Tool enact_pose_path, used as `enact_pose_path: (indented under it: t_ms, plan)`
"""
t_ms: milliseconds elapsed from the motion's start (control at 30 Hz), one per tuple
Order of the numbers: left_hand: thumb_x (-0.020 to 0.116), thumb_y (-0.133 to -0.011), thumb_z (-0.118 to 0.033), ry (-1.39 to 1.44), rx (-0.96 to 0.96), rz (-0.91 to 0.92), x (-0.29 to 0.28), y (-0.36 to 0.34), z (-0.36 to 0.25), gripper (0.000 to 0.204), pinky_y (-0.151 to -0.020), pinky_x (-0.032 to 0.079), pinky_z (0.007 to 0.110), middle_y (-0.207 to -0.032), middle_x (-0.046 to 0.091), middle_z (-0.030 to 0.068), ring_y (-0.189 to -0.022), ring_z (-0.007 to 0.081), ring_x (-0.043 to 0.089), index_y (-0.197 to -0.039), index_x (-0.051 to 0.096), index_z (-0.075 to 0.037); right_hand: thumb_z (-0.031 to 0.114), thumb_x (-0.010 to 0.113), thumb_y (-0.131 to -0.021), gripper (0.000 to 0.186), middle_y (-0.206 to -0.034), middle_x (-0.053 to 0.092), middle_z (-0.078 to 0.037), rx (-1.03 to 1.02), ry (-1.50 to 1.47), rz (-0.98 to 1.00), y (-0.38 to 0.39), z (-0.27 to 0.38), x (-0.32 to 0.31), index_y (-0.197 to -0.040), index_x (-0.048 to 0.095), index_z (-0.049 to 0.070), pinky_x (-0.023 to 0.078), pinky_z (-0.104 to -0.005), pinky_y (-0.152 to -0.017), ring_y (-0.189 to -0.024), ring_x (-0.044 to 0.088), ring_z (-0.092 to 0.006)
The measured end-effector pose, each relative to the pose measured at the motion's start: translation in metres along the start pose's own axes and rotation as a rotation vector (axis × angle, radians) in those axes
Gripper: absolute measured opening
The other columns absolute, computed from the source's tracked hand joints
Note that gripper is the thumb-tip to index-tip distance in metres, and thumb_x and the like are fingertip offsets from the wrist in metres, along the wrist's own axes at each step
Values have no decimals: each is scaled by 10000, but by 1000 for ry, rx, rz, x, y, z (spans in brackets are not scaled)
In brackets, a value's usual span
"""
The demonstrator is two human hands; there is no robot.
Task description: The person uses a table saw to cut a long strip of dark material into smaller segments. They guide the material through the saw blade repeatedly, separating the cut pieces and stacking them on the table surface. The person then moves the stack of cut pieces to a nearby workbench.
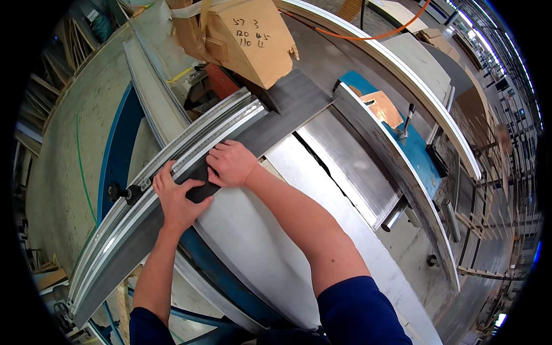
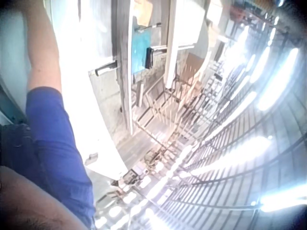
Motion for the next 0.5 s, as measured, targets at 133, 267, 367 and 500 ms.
enact_pose_path:
  t_ms: [133, 267, 367, 500]
  plan:
    - [1013, -577, -305, -1, 6, -9, -3, -15, 13, 408, -1222, 304, 578, -1587, 456, 222, -1459, 450, 416, -941, 855, -211, 276, 738, -842, 208, -807, 672, -67, 14, 2, 13, -17, -10, 12, -780, 662, 93, 545, -411, -777, -838, 698, -279]
    - [1007, -577, -294, 15, -11, -12, -3, -28, 24, 401, -1222, 304, 577, -1579, 463, 231, -1447, 458, 430, -939, 855, -209, 287, 734, -849, 214, -825, 678, -72, 29, 10, 55, -30, -19, 22, -805, 675, 86, 547, -422, -787, -859, 701, -287]
    - [1015, -591, -299, 36, -36, -15, -5, -37, 32, 397, -1247, 287, 590, -1570, 470, 212, -1456, 459, 419, -951, 874, -205, 294, 731, -858, 223, -864, 692, -82, 50, 14, 73, -40, -24, 23, -831, 679, 78, 553, -430, -818, -897, 702, -292]
    - [1014, -575, -300, 35, -73, -24, -8, -39, 36, 380, -1267, 291, 567, -1553, 497, 205, -1461, 447, 425, -917, 875, -209, 292, 732, -867, 230, -916, 712, -92, 78, 20, 96, -42, -27, 33, -847, 674, 70, 562, -431, -883, -936, 703, -304]
Point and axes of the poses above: each hand's wrist, its own y-axis away from the middle knuckle, its own x-axis out of the palm, z = x × y, the point moved 5 cm from there along -y, towards the middle knuckle
